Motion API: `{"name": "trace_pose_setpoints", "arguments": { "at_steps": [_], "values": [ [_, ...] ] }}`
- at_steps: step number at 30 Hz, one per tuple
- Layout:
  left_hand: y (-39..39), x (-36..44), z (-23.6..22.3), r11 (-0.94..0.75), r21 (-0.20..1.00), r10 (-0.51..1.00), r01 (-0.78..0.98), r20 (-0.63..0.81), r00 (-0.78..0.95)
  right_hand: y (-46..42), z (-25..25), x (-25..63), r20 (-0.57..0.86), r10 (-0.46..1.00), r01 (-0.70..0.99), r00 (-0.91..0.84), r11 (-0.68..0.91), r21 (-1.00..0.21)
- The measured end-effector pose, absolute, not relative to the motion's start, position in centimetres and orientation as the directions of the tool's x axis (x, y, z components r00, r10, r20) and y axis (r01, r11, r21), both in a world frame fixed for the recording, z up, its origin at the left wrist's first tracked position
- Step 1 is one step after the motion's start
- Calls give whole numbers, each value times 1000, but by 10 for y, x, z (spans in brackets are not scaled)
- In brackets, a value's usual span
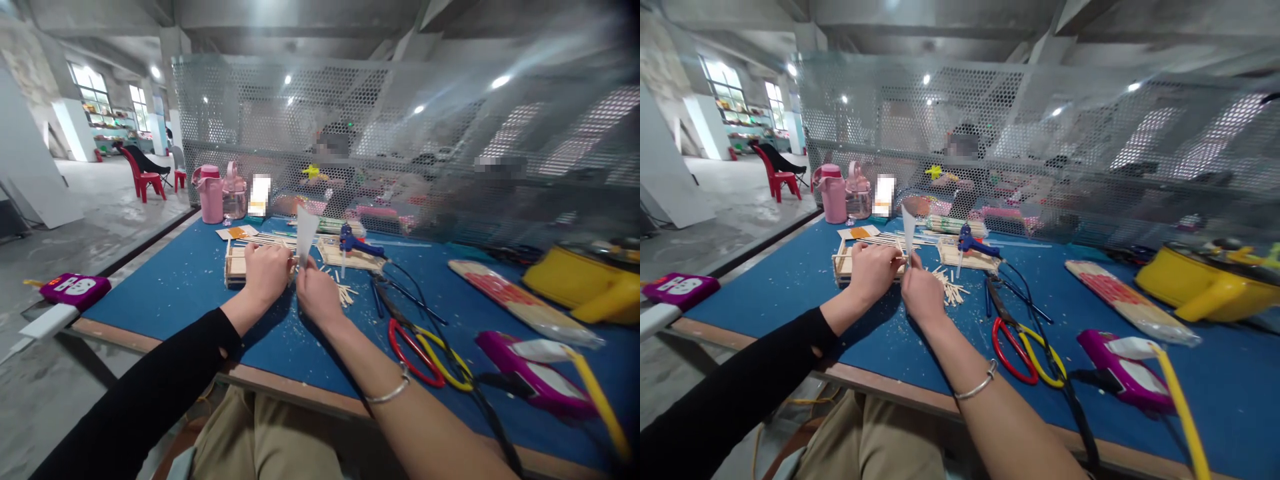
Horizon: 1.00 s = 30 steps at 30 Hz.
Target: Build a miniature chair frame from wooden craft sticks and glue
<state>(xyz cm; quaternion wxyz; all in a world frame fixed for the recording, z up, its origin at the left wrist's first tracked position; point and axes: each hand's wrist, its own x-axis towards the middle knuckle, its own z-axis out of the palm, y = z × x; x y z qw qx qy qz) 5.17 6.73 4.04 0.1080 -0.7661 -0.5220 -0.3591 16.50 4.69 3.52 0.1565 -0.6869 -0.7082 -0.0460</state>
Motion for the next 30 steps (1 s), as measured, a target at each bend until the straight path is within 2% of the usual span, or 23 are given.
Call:
{"name": "trace_pose_setpoints", "arguments": {
  "at_steps": [3, 6, 10, 12, 15, 19, 21, 23, 27, 30],
  "values": [
    [67, 52, 41, -431, 212, 721, 877, 666, 193, 46, 36, 165, 250, 968, 989, -14, 50, -137],
    [66, 53, 40, -429, 203, 717, 880, 670, 194, 46, 37, 165, 296, 955, 987, -7, 55, -154],
    [66, 53, 40, -419, 207, 729, 884, 657, 192, 48, 38, 164, 213, 977, 989, 0, 31, -145],
    [67, 53, 40, -412, 211, 735, 887, 652, 186, 49, 39, 165, 238, 971, 988, 10, 27, -152],
    [67, 52, 39, -411, 198, 726, 890, 661, 189, 50, 38, 169, 341, 940, 971, 24, 59, -231],
    [65, 53, 39, -437, 160, 687, 885, 695, 214, 55, 35, 181, 484, 875, 864, 28, 223, -452],
    [64, 53, 38, -449, 149, 671, 881, 707, 222, 59, 38, 187, 505, 861, 809, 63, 253, -531],
    [64, 53, 38, -459, 140, 662, 878, 713, 232, 66, 45, 190, 503, 858, 800, 104, 228, -555],
    [66, 52, 35, -474, 136, 646, 870, 724, 239, 77, 54, 192, 541, 824, 838, 169, 169, -520],
    [68, 52, 33, -483, 148, 637, 863, 736, 230, 77, 46, 188, 525, 838, 835, 147, 179, -520]
  ]
}}
